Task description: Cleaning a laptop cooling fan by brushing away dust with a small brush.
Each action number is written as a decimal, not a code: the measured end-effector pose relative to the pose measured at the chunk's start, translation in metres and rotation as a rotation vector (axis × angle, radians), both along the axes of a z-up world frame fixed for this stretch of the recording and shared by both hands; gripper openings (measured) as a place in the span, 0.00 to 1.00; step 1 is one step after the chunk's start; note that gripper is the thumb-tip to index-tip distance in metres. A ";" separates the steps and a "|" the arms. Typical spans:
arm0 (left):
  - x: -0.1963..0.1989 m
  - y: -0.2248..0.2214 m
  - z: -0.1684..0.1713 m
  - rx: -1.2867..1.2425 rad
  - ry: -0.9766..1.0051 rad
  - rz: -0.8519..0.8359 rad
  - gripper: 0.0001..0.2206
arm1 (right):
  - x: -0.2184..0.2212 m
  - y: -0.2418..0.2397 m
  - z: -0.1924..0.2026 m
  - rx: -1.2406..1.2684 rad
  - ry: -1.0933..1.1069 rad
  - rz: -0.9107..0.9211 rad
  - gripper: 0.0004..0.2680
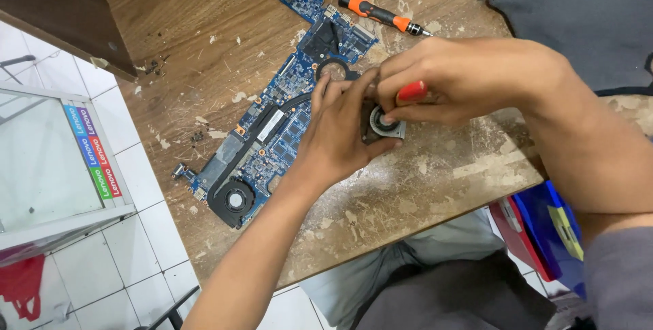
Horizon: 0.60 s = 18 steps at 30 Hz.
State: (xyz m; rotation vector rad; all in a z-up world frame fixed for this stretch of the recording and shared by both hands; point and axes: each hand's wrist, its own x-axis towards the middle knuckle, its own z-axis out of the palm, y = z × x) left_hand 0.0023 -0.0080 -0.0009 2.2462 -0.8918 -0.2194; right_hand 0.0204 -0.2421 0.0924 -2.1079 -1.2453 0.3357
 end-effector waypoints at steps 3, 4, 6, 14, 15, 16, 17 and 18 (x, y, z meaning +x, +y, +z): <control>0.000 -0.001 0.004 0.028 0.010 -0.005 0.51 | 0.001 0.003 0.002 0.018 0.039 0.030 0.04; 0.000 -0.001 0.004 -0.003 -0.016 -0.022 0.51 | 0.001 0.005 0.003 0.034 0.076 0.052 0.05; 0.001 0.000 0.002 -0.008 -0.021 -0.028 0.51 | 0.001 0.006 0.002 0.025 0.065 0.048 0.04; -0.001 0.000 0.005 0.046 0.017 -0.047 0.51 | -0.002 -0.001 0.005 -0.090 0.039 -0.019 0.07; -0.001 0.000 0.005 0.028 0.001 -0.048 0.50 | -0.002 -0.001 0.006 -0.124 0.066 -0.007 0.08; 0.000 0.000 0.004 0.011 -0.015 -0.049 0.49 | -0.002 -0.002 0.007 -0.159 0.093 0.004 0.08; -0.001 0.000 0.006 0.010 -0.016 -0.049 0.49 | -0.001 0.001 0.006 -0.159 0.092 0.005 0.08; -0.001 0.000 0.008 0.019 0.002 -0.045 0.48 | -0.001 0.004 0.004 -0.085 0.094 0.039 0.06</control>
